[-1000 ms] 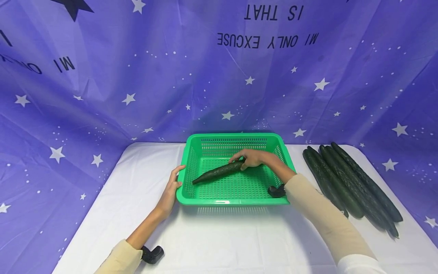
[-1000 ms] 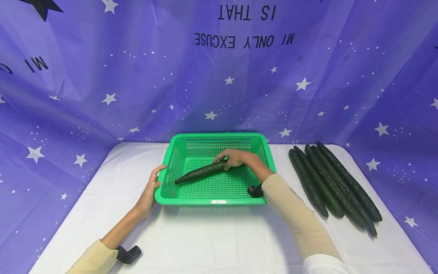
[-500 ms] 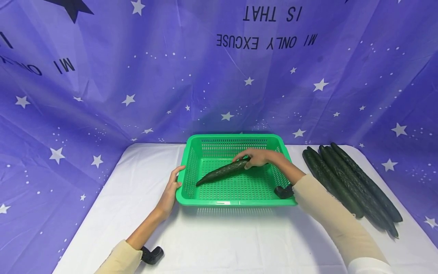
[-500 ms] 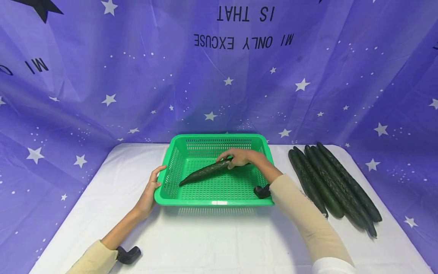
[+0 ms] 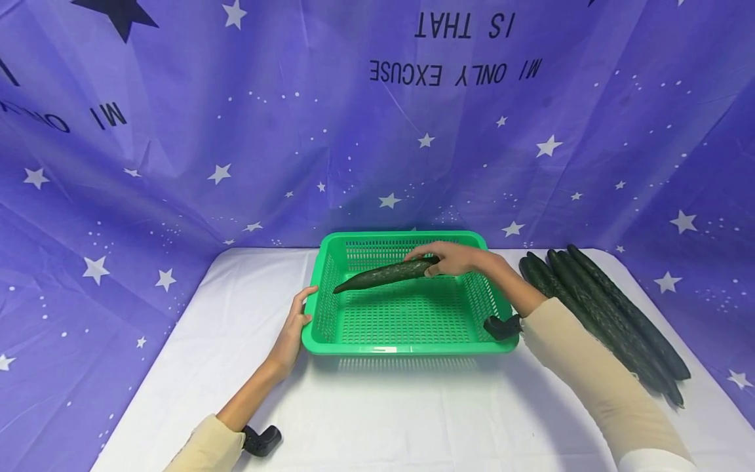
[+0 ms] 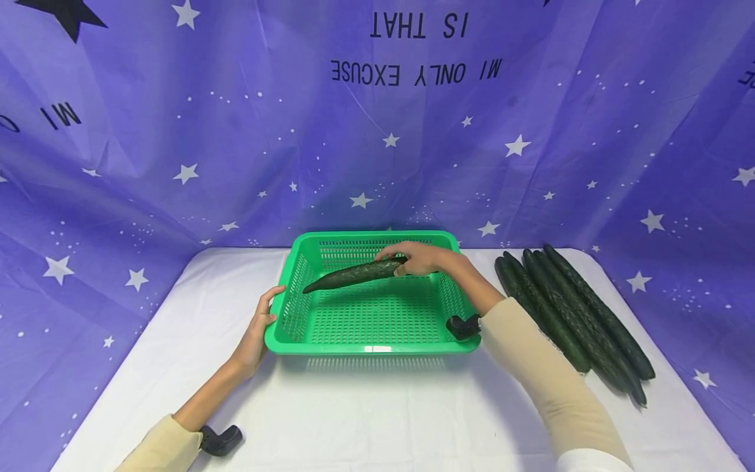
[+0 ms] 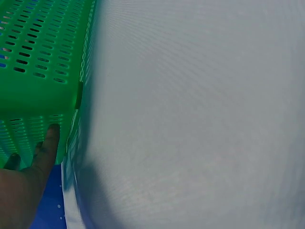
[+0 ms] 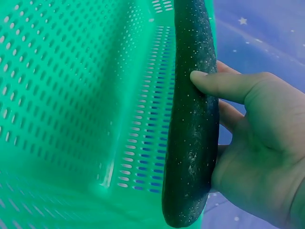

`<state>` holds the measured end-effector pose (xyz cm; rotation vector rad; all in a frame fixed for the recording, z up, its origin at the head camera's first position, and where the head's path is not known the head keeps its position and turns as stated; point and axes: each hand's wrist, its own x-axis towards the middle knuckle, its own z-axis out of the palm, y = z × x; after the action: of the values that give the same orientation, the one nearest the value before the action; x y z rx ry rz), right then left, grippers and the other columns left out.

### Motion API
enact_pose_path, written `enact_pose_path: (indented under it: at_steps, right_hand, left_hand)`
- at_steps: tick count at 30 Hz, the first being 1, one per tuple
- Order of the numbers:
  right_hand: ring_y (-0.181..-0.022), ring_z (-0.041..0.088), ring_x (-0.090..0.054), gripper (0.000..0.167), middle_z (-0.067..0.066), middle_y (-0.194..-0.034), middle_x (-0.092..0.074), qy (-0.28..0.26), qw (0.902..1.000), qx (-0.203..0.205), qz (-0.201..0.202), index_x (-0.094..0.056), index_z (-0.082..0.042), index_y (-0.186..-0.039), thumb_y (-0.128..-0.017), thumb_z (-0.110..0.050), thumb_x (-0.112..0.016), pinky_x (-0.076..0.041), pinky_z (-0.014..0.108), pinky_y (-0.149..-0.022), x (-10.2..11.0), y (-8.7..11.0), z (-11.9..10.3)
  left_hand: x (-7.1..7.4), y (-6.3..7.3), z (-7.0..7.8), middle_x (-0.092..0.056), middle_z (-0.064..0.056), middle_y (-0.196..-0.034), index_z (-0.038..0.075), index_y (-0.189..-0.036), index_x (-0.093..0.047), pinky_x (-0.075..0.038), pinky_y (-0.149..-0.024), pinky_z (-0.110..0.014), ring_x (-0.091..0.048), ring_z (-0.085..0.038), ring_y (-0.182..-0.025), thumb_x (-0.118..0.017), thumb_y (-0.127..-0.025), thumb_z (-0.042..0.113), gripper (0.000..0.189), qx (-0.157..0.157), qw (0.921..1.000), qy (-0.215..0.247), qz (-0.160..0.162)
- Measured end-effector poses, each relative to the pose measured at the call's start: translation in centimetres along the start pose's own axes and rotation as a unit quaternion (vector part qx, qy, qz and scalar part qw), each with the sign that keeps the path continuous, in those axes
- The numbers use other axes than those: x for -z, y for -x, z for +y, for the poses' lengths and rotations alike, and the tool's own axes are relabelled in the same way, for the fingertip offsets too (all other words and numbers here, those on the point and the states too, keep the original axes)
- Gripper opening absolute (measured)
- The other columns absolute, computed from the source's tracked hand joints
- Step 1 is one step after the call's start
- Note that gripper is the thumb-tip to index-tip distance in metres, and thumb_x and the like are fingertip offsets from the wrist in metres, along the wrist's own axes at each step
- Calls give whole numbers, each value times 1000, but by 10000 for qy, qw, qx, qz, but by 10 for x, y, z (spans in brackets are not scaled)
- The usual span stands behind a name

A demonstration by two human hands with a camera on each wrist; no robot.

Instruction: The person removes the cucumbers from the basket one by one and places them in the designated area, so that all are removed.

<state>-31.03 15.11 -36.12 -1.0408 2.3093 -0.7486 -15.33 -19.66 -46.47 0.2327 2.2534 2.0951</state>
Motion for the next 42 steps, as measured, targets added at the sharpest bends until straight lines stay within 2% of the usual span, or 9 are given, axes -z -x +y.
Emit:
enact_pose_path:
  at_steps: [9, 13, 16, 19, 21, 23, 28, 32, 42]
  right_hand:
    - [-141, 38, -32, 51, 19, -154, -37, -84, 9983, 249, 521, -44, -8, -150, -100, -3, -54, -37, 55, -102, 13, 25, -6]
    - [-103, 30, -55, 50, 22, -151, -39, -133, 9965, 365, 746, -42, -5, -150, -101, -3, -52, -40, 47, -84, 19, 36, -7]
    - [-79, 27, -46, 49, 22, -148, -42, -99, 9945, 349, 980, -44, -5, -149, -101, -4, -53, -37, 45, -75, 25, 46, -7]
    - [-100, 34, -55, 49, 22, -148, -41, -98, 9925, 284, 1187, -45, -5, -148, -100, -4, -54, -41, 49, -83, 30, 57, -8]
    - [-129, 39, -43, 49, 22, -151, -39, -90, 9911, 265, 1298, -45, -5, -149, -100, -4, -54, -38, 56, -96, 33, 66, -7]
    - [-139, 41, -33, 50, 21, -152, -37, -12, 9899, 187, 1406, -44, -6, -149, -101, -5, -54, -34, 60, -101, 36, 76, -8]
    - [-108, 34, -54, 51, 21, -150, -40, 236, 9830, -59, 1820, -44, -9, -150, -101, -8, -56, -41, 50, -82, 41, 102, -6]
    - [-79, 26, -49, 52, 20, -140, -48, 239, 9754, -352, 2161, -44, -10, -150, -100, -7, -56, -39, 41, -67, 41, 125, 1]
    - [-101, 35, -52, 56, 25, -141, -45, 35, 9544, -1332, 2671, -37, -11, -154, -102, -12, -55, -41, 46, -75, 37, 184, 26]
  left_hand:
    - [0, -1, -1, -1, -15, -162, 15, -155, -19, -8, -112, -56, -7, -36, -145, -23, -95, 13, 61, -50, 10000, -30, -45]
    - [0, -1, 0, -2, -16, -162, 16, -156, -18, -13, -111, -54, -13, -38, -143, -22, -95, 13, 61, -40, 10000, -24, -86]
    - [0, -1, 0, -6, -17, -161, 17, -156, -18, -23, -107, -50, -28, -38, -134, -23, -96, 14, 61, 8, 10000, -3, -90]
    - [1, -1, 0, -10, -17, -160, 17, -156, -18, -31, -101, -44, -37, -38, -125, -23, -96, 14, 61, 49, 9999, -15, -98]
    - [1, 0, 0, -11, -17, -159, 18, -156, -18, -35, -99, -41, -39, -38, -122, -23, -96, 15, 61, 72, 9999, -40, -107]
    - [1, 0, 0, -11, -17, -159, 18, -156, -18, -36, -97, -40, -40, -38, -121, -23, -96, 15, 61, 89, 9999, -50, -108]
    - [0, -1, 0, -9, -17, -160, 18, -156, -18, -32, -101, -44, -37, -37, -124, -23, -96, 15, 61, 75, 9999, -44, -106]
    - [0, -1, 0, -6, -16, -161, 18, -156, -18, -26, -103, -47, -33, -37, -129, -23, -96, 15, 61, 42, 9999, 3, -108]
    - [-1, -1, 0, -4, -16, -162, 17, -156, -19, -23, -105, -48, -28, -37, -133, -23, -95, 14, 61, 15, 10000, 10, -55]
